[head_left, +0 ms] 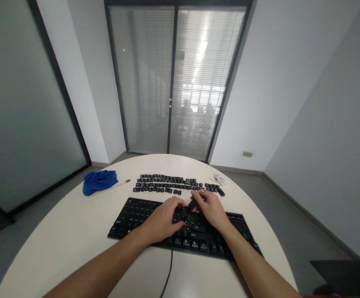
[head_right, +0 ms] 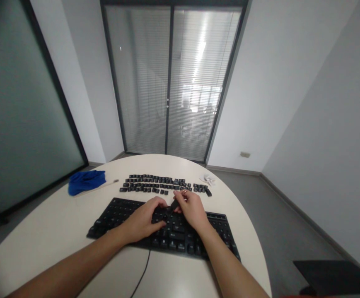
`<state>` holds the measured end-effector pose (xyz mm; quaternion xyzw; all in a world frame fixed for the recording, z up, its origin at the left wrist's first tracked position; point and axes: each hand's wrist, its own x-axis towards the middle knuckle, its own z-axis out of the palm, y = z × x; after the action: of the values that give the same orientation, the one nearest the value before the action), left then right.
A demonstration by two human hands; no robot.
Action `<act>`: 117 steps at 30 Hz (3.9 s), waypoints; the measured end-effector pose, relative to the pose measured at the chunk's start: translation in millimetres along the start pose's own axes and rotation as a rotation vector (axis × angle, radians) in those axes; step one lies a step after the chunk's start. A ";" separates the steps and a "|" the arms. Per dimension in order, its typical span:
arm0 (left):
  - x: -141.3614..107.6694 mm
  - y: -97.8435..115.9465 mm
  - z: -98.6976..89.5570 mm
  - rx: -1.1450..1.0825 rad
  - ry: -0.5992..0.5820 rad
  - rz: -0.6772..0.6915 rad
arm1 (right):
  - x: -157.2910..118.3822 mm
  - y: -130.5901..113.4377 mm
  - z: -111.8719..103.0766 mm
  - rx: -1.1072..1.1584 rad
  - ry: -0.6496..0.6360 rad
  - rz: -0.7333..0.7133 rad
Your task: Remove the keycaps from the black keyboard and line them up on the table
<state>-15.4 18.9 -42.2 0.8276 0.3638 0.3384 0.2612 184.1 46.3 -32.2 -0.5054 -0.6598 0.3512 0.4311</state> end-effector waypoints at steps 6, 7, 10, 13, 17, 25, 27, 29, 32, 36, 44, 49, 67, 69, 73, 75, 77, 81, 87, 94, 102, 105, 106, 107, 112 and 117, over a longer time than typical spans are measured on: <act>-0.7 4.7 -1.5 0.194 -0.059 0.066 | 1.1 5.3 0.3 0.008 -0.016 0.030; -0.6 4.3 -1.2 0.205 -0.064 0.073 | 1.0 5.5 0.5 0.003 -0.020 0.030; -0.1 2.6 -0.2 0.219 -0.066 0.080 | 1.1 6.2 0.4 -0.014 -0.024 0.031; 0.2 1.8 -0.3 0.210 -0.061 0.088 | 1.0 5.5 -0.2 -0.012 -0.022 0.039; -0.3 2.7 -1.6 0.237 -0.071 0.134 | 0.2 1.4 -1.3 0.012 -0.011 0.042; -1.3 9.3 -0.8 0.364 -0.069 0.303 | 1.0 3.3 -3.2 -0.052 0.017 0.025; -1.5 10.1 -0.1 0.362 -0.051 0.305 | 1.1 3.6 -4.1 -0.086 0.024 0.015; -1.7 9.9 0.1 0.351 -0.010 0.238 | 0.9 2.7 -5.9 -0.128 0.024 0.001; -0.8 8.6 -0.9 0.348 0.052 0.089 | 0.6 0.7 -10.7 -0.205 0.038 -0.020; 5.2 4.9 -4.9 0.382 0.090 0.006 | 0.5 -1.6 -17.9 -0.279 0.064 -0.027; 34.0 -2.8 -7.8 0.543 0.101 -0.036 | -1.8 -11.8 -25.2 -0.355 0.120 -0.040; 64.7 -3.9 -3.2 0.700 0.028 -0.055 | -0.7 -12.5 -27.2 -0.358 0.136 -0.036; 86.3 -27.2 13.3 0.745 -0.031 -0.090 | -2.1 -12.0 -27.3 -0.277 0.077 -0.049; 86.2 -25.8 12.5 0.736 -0.031 -0.090 | -2.8 -12.4 -27.2 -0.277 0.043 -0.071; 83.9 -18.2 8.0 0.702 -0.020 -0.078 | -6.6 -15.5 -29.0 -0.311 -0.049 -0.134; 80.0 -11.6 6.3 0.685 -0.004 -0.072 | -8.3 -17.9 -31.0 -0.310 -0.097 -0.153; 72.3 -3.3 6.5 0.662 0.024 -0.081 | -9.4 -20.7 -33.3 -0.312 -0.127 -0.168; 43.7 16.4 12.9 0.406 0.061 -0.133 | -11.0 -26.2 -36.7 -0.373 -0.179 -0.231; -1.7 34.2 15.2 0.228 -0.146 0.039 | -13.6 -31.6 -37.2 -0.391 -0.227 -0.239; -7.9 30.2 1.5 0.225 -0.200 0.049 | -19.8 -40.9 -31.5 -0.425 -0.300 -0.284; -15.9 31.5 -7.6 0.272 -0.164 0.034 | -28.0 -50.3 -14.8 -0.551 -0.387 -0.453; -16.3 30.9 -4.7 0.285 -0.142 0.029 | -29.3 -52.6 -12.8 -0.590 -0.406 -0.471; -16.0 30.9 -3.7 0.290 -0.136 0.026 | -29.9 -54.1 -12.9 -0.606 -0.421 -0.486; -15.7 31.0 -2.8 0.294 -0.133 0.024 | -30.6 -55.8 -13.2 -0.623 -0.437 -0.503; -15.0 31.4 -1.4 0.307 -0.141 0.021 | -33.0 -60.4 -14.1 -0.631 -0.511 -0.563; -16.3 31.2 -1.8 0.330 -0.140 0.035 | -27.1 -49.3 -16.8 -0.489 -0.378 -0.404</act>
<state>-11.8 -12.2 -25.9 0.8871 0.3809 0.2199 0.1405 184.8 8.5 12.7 -0.3791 -0.8788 0.1779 0.2286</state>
